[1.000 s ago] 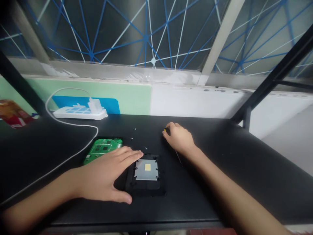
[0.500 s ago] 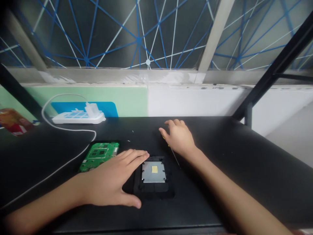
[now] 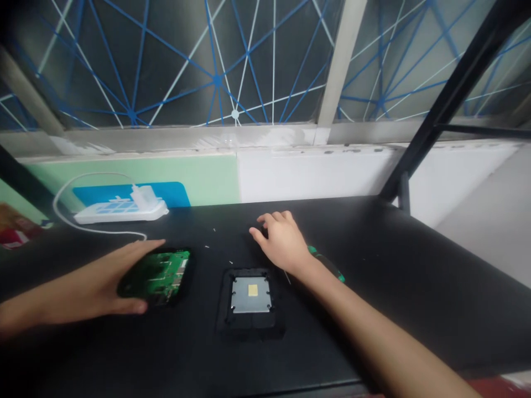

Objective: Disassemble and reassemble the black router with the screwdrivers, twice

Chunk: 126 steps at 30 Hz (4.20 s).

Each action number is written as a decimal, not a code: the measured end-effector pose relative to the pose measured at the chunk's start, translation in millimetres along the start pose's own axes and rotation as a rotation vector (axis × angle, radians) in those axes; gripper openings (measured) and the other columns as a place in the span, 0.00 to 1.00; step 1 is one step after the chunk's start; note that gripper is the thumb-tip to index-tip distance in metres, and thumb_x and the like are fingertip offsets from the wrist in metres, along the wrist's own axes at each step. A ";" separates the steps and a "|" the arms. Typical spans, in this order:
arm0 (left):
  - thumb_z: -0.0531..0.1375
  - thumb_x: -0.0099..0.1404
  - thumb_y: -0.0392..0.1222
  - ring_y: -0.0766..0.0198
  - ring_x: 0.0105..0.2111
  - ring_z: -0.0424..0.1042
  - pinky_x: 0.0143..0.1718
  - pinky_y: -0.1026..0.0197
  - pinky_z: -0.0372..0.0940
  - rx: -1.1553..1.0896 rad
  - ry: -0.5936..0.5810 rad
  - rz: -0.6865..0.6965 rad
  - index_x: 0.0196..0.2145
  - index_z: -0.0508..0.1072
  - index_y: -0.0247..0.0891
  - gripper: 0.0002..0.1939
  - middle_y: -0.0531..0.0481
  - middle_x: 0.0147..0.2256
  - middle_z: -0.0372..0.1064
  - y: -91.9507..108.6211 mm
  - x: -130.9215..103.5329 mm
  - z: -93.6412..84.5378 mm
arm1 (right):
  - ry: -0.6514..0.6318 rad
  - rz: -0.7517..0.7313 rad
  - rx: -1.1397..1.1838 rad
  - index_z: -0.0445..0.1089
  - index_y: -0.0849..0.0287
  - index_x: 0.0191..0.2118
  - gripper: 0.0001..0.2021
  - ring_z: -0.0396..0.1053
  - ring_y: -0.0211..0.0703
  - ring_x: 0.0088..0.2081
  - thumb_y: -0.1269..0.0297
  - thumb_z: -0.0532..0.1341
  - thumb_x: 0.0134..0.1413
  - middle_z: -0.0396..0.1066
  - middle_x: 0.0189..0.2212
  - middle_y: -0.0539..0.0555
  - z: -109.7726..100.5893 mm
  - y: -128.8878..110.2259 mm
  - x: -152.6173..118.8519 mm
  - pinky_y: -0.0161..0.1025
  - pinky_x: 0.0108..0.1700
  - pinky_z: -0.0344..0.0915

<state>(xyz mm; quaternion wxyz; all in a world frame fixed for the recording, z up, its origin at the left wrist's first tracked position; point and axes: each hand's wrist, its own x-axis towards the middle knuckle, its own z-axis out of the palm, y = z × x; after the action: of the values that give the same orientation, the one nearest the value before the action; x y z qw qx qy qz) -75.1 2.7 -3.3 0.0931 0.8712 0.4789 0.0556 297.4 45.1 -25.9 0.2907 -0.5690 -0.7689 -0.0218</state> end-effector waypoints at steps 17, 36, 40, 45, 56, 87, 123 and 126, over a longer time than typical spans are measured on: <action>0.66 0.56 0.64 0.34 0.67 0.45 0.62 0.32 0.55 0.052 -0.092 0.059 0.70 0.35 0.52 0.57 0.44 0.69 0.43 39.9 -30.7 11.9 | 0.019 -0.018 0.074 0.74 0.58 0.45 0.16 0.64 0.57 0.45 0.54 0.58 0.60 0.75 0.35 0.57 1.8 1.7 -0.2 0.51 0.49 0.63; 0.66 0.55 0.63 0.36 0.65 0.49 0.63 0.33 0.52 -0.053 -0.090 0.137 0.69 0.44 0.43 0.54 0.38 0.66 0.48 94.6 5.8 25.8 | 0.050 -0.054 0.112 0.74 0.58 0.45 0.14 0.65 0.55 0.47 0.56 0.58 0.60 0.76 0.37 0.56 -6.3 -7.7 -2.7 0.51 0.51 0.65; 0.66 0.56 0.64 0.36 0.64 0.50 0.63 0.33 0.52 -0.071 -0.070 0.194 0.69 0.45 0.42 0.53 0.37 0.65 0.49 96.2 19.5 25.5 | 0.045 -0.092 0.150 0.73 0.58 0.46 0.14 0.65 0.54 0.48 0.56 0.59 0.61 0.76 0.38 0.56 -8.6 -13.2 -5.1 0.50 0.51 0.66; 0.65 0.57 0.66 0.38 0.64 0.50 0.63 0.34 0.52 -0.080 -0.091 0.230 0.69 0.44 0.40 0.54 0.36 0.65 0.49 95.4 32.2 23.3 | -0.037 -0.163 0.174 0.72 0.58 0.43 0.11 0.65 0.51 0.47 0.57 0.59 0.62 0.74 0.39 0.55 -13.8 -23.5 -10.3 0.48 0.51 0.66; 0.66 0.56 0.67 0.39 0.63 0.50 0.62 0.36 0.54 -0.164 0.006 0.301 0.68 0.43 0.43 0.55 0.37 0.65 0.49 76.7 32.1 32.0 | -0.394 -0.388 0.252 0.70 0.58 0.37 0.23 0.66 0.52 0.49 0.39 0.59 0.55 0.72 0.46 0.57 -29.2 -39.9 -20.3 0.50 0.52 0.64; 0.72 0.45 0.57 0.34 0.63 0.49 0.64 0.32 0.47 -0.295 -0.008 0.144 0.66 0.51 0.37 0.58 0.35 0.63 0.51 73.8 35.7 43.9 | -0.404 -0.354 0.147 0.68 0.61 0.29 0.23 0.69 0.55 0.49 0.44 0.56 0.61 0.70 0.42 0.60 -19.3 -57.2 -32.3 0.50 0.48 0.68; 0.71 0.46 0.63 0.35 0.64 0.48 0.62 0.32 0.50 -0.368 -0.022 0.210 0.68 0.51 0.42 0.58 0.37 0.64 0.48 61.8 35.6 44.5 | -0.570 -0.300 0.278 0.66 0.59 0.41 0.34 0.60 0.58 0.59 0.48 0.77 0.28 0.60 0.55 0.61 -31.0 -51.8 -39.1 0.48 0.59 0.62; 0.71 0.46 0.64 0.33 0.63 0.48 0.62 0.31 0.50 -0.365 -0.017 0.212 0.67 0.53 0.41 0.58 0.36 0.64 0.48 63.6 35.6 43.0 | -0.569 -0.295 0.281 0.66 0.59 0.41 0.34 0.60 0.57 0.59 0.49 0.77 0.27 0.60 0.55 0.61 -30.8 -51.9 -39.4 0.47 0.59 0.62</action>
<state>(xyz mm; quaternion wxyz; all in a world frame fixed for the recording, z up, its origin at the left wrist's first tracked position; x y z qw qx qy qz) 4.4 -5.2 -31.4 0.2470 0.8858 0.3655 0.1437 271.6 -18.4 -3.5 0.1340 -0.3897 -0.8885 0.2019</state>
